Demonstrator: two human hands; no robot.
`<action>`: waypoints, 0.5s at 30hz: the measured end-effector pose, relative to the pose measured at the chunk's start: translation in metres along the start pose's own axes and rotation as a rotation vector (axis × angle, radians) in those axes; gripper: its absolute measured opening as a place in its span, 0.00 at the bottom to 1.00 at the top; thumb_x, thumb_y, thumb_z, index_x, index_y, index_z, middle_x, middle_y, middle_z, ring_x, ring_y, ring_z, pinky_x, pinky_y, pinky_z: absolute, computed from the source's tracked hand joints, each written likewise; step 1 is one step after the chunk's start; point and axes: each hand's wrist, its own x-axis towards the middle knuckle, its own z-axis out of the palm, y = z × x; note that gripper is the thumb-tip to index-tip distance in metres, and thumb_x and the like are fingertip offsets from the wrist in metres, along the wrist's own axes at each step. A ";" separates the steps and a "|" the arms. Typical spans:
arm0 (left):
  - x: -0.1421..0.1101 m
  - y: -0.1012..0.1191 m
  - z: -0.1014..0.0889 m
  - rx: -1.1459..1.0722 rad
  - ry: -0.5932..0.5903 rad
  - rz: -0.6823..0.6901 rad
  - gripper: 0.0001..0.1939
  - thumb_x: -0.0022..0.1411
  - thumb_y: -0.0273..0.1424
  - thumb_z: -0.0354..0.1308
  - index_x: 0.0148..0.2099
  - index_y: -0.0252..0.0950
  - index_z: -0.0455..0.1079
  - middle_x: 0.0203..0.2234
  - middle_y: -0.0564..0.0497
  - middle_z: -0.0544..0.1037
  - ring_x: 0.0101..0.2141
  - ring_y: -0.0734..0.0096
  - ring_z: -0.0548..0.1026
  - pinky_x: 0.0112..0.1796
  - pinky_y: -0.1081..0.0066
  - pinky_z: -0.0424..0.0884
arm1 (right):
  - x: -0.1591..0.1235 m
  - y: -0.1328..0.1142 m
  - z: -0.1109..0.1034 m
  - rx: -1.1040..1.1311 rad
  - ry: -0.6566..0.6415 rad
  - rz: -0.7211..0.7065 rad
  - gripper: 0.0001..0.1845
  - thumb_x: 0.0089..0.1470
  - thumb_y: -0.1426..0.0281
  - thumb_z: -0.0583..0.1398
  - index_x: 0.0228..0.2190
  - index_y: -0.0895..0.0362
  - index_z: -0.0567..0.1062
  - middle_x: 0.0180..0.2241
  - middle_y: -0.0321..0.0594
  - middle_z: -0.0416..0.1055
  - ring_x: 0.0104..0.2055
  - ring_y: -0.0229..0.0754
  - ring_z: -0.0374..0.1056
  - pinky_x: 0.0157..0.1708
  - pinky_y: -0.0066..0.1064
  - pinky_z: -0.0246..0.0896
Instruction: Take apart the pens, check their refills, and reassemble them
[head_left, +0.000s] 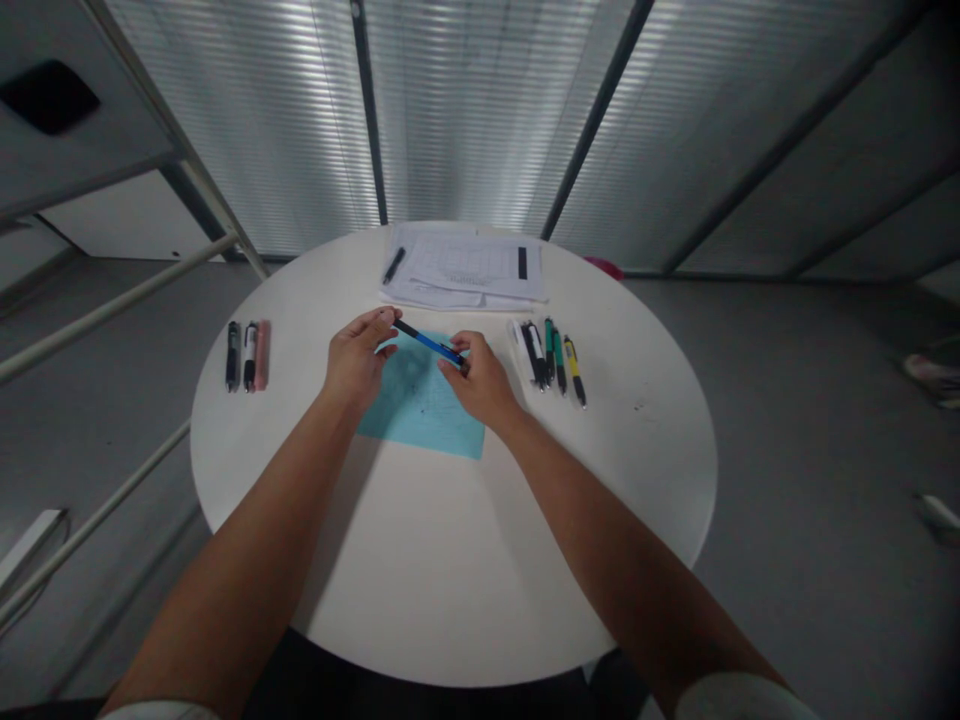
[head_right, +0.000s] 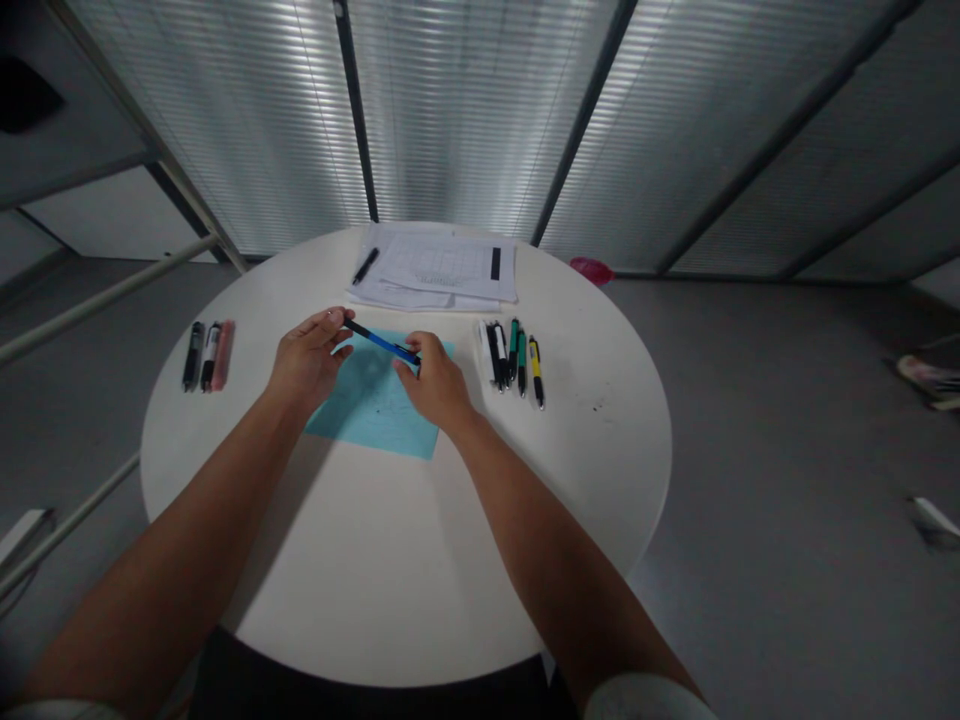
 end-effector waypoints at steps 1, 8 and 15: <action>0.001 0.000 -0.001 0.005 0.016 0.000 0.13 0.50 0.39 0.68 0.37 0.40 0.76 0.46 0.49 0.78 0.37 0.71 0.72 0.37 0.70 0.65 | 0.000 0.001 0.001 -0.015 0.011 -0.001 0.15 0.58 0.61 0.58 0.46 0.53 0.67 0.45 0.43 0.71 0.42 0.43 0.69 0.41 0.36 0.62; 0.003 0.002 -0.003 -0.023 0.009 -0.020 0.14 0.49 0.39 0.68 0.37 0.38 0.75 0.45 0.48 0.77 0.37 0.70 0.72 0.36 0.70 0.65 | 0.001 0.000 -0.002 -0.047 -0.121 -0.053 0.16 0.67 0.61 0.47 0.39 0.53 0.71 0.34 0.38 0.74 0.38 0.42 0.69 0.39 0.34 0.59; 0.004 0.004 -0.004 -0.046 0.031 -0.023 0.13 0.50 0.39 0.67 0.37 0.39 0.74 0.46 0.49 0.77 0.37 0.70 0.72 0.35 0.71 0.64 | -0.001 0.002 0.001 -0.026 -0.074 -0.007 0.15 0.58 0.59 0.60 0.45 0.50 0.70 0.38 0.36 0.74 0.32 0.39 0.69 0.34 0.32 0.60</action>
